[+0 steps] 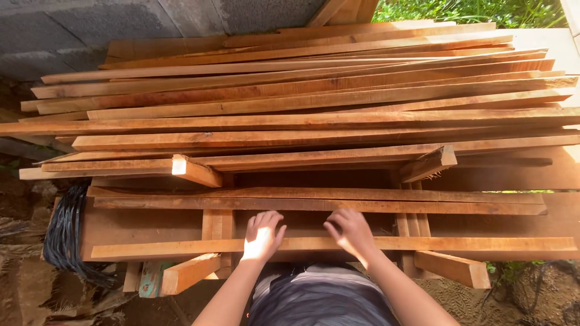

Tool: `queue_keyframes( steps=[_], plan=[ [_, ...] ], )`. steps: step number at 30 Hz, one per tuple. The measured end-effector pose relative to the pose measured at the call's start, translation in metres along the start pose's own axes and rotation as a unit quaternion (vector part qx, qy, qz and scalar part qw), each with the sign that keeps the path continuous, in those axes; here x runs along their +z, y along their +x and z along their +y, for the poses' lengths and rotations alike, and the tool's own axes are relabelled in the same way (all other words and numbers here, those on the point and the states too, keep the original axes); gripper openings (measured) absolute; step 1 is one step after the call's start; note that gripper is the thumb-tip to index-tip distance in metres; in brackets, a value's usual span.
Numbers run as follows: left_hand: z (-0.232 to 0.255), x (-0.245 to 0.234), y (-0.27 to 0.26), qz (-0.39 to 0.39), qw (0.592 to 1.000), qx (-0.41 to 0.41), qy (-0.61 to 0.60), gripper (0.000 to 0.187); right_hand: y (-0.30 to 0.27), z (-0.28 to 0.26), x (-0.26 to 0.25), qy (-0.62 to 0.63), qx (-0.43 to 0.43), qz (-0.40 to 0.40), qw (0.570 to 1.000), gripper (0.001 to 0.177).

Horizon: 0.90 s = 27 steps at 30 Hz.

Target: Sorting and inspecting thin wooden planks in a storage area.

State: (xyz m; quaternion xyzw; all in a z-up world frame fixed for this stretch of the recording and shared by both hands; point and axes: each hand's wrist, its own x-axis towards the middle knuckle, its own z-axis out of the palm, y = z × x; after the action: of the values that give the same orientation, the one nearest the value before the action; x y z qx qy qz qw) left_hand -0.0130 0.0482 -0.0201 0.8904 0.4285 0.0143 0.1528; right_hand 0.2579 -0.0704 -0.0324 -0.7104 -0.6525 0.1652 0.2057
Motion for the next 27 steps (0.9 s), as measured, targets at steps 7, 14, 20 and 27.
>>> queue_keyframes(
  steps=[7,14,20,27],
  plan=[
    [-0.005,0.007,0.031,-0.028,0.995,-0.016,0.091,0.062,0.017,0.011,-0.012,-0.176,0.046,0.050,0.982,0.048],
    [0.001,0.003,0.051,-0.137,0.980,-0.067,0.128,0.052,0.027,0.006,-0.024,-0.185,0.076,-0.058,0.978,0.036],
    [0.015,-0.033,0.001,-0.222,0.972,-0.071,0.043,0.052,0.002,-0.007,-0.039,-0.092,0.082,-0.156,0.980,0.029],
    [0.020,-0.029,-0.003,-0.237,0.969,-0.077,0.003,0.069,-0.011,-0.001,-0.020,-0.075,0.098,-0.192,0.974,0.051]
  ],
)
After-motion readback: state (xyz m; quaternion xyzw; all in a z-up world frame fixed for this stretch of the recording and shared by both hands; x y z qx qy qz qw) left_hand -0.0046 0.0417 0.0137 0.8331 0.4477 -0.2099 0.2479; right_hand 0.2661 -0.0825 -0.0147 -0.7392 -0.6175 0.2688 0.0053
